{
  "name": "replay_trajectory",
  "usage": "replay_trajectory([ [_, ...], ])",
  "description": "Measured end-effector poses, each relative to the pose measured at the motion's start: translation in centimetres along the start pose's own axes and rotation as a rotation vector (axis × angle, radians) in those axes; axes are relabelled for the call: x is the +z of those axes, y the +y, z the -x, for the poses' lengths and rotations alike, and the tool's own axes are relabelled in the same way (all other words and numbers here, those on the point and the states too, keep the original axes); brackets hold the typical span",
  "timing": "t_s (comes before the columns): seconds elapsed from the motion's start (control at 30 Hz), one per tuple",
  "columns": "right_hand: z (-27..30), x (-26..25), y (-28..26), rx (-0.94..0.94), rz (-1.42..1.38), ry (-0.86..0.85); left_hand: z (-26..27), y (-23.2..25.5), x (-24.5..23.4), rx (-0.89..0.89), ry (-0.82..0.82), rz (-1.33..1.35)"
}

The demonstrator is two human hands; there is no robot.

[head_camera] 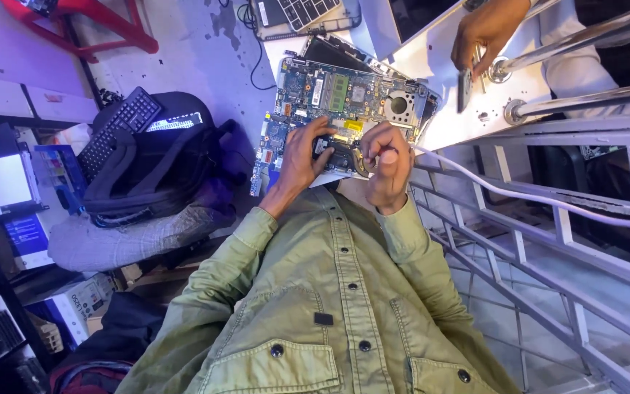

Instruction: The person is disassembling a laptop, removing screws with a screwdriver and handling motherboards.

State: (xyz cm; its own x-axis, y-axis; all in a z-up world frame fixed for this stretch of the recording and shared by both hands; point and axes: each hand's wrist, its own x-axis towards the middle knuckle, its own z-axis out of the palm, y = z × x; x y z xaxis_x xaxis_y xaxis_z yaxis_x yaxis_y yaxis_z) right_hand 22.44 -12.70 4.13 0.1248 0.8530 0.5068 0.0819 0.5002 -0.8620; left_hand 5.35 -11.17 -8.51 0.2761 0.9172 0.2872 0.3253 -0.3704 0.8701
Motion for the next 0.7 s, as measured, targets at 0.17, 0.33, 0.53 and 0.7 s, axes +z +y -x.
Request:
replay_trajectory([
  [0.17,-0.3,-0.1,0.0,0.009,-0.007,-0.012,-0.2,0.4,-0.1,-0.017,-0.006,0.009],
  [0.33,-0.8,0.1,-0.4,0.017,-0.009,-0.02,-0.1,0.2,-0.1,-0.019,0.005,0.005],
  [0.53,-0.7,0.2,-0.2,0.002,-0.011,-0.038,-0.4,0.6,-0.1,-0.026,0.017,-0.009],
  [0.7,-0.9,0.2,-0.7,0.036,0.017,-0.059,-0.5,1.5,-0.6,-0.036,0.014,0.001],
])
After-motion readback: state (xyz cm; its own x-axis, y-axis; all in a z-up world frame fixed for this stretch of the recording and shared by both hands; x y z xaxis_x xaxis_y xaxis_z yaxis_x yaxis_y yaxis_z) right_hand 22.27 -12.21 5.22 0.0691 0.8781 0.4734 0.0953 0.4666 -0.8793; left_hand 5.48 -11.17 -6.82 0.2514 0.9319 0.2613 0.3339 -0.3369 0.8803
